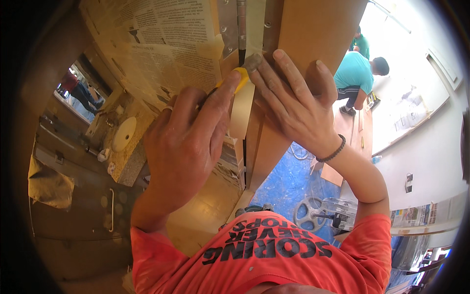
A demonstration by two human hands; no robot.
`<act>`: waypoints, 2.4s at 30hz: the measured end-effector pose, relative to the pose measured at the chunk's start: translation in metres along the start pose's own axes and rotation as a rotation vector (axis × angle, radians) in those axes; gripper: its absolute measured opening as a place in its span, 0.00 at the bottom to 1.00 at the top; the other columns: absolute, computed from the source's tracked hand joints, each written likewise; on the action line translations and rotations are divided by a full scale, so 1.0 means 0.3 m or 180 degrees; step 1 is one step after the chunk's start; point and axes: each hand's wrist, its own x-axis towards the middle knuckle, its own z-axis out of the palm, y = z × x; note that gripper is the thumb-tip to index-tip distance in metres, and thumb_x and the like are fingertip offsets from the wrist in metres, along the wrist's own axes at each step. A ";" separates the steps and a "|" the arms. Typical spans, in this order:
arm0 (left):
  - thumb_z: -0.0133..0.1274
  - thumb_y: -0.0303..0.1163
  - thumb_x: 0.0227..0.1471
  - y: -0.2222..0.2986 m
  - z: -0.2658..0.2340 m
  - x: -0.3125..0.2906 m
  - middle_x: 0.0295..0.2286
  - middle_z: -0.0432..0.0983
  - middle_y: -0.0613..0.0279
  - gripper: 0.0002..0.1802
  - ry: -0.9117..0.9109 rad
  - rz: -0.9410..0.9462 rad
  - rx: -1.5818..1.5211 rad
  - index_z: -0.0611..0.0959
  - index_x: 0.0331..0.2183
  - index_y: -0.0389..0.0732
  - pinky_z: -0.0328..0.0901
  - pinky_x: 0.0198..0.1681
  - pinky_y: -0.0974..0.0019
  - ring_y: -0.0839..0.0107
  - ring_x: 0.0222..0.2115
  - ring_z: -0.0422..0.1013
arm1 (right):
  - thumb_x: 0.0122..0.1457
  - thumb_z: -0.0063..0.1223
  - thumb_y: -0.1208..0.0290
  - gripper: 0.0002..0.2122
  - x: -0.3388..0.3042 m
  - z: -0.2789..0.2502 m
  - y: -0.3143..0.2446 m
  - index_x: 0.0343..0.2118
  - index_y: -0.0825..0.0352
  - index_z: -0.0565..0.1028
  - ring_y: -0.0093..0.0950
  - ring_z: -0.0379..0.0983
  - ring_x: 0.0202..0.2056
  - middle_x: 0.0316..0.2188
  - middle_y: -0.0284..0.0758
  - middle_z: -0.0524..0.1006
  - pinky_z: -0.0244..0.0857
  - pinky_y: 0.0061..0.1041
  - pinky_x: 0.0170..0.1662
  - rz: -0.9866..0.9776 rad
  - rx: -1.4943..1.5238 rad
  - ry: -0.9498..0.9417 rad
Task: The person applies masking tape along the edges of a door frame and door hinges using a utility knife to cut the tape. The person smooths the tape with their fingers and continues taping different sections of the door frame.
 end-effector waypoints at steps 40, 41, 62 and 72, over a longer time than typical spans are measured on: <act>0.56 0.27 0.67 0.205 0.151 -0.076 0.55 0.75 0.43 0.33 0.1456 -0.1041 -0.3664 0.65 0.69 0.32 0.76 0.52 0.60 0.57 0.48 0.80 | 0.64 0.52 0.57 0.23 -0.018 0.039 0.024 0.62 0.48 0.78 0.26 0.61 0.73 0.68 0.25 0.72 0.54 0.48 0.73 -0.0273 -0.0530 0.0175; 0.58 0.26 0.65 0.202 0.161 -0.070 0.53 0.75 0.45 0.35 0.1487 -0.0958 -0.3621 0.65 0.69 0.33 0.76 0.52 0.61 0.57 0.49 0.79 | 0.64 0.53 0.57 0.23 -0.018 0.038 0.026 0.62 0.48 0.78 0.26 0.61 0.73 0.68 0.25 0.72 0.54 0.49 0.73 -0.0305 -0.0503 0.0136; 0.70 0.32 0.57 0.175 0.237 0.011 0.39 0.87 0.55 0.23 0.1548 -0.0208 0.0497 0.85 0.52 0.32 0.71 0.51 0.55 0.59 0.40 0.83 | 0.65 0.50 0.60 0.21 -0.012 0.005 0.017 0.59 0.52 0.82 0.24 0.65 0.71 0.67 0.22 0.76 0.48 0.51 0.73 -0.0180 -0.0105 -0.0058; 0.68 0.33 0.59 0.163 0.271 0.024 0.39 0.87 0.53 0.19 0.1643 -0.0238 0.0314 0.84 0.48 0.33 0.69 0.54 0.51 0.57 0.43 0.84 | 0.68 0.48 0.64 0.17 -0.010 -0.001 0.020 0.56 0.54 0.83 0.24 0.66 0.71 0.65 0.23 0.78 0.48 0.51 0.74 -0.0125 0.0125 0.0046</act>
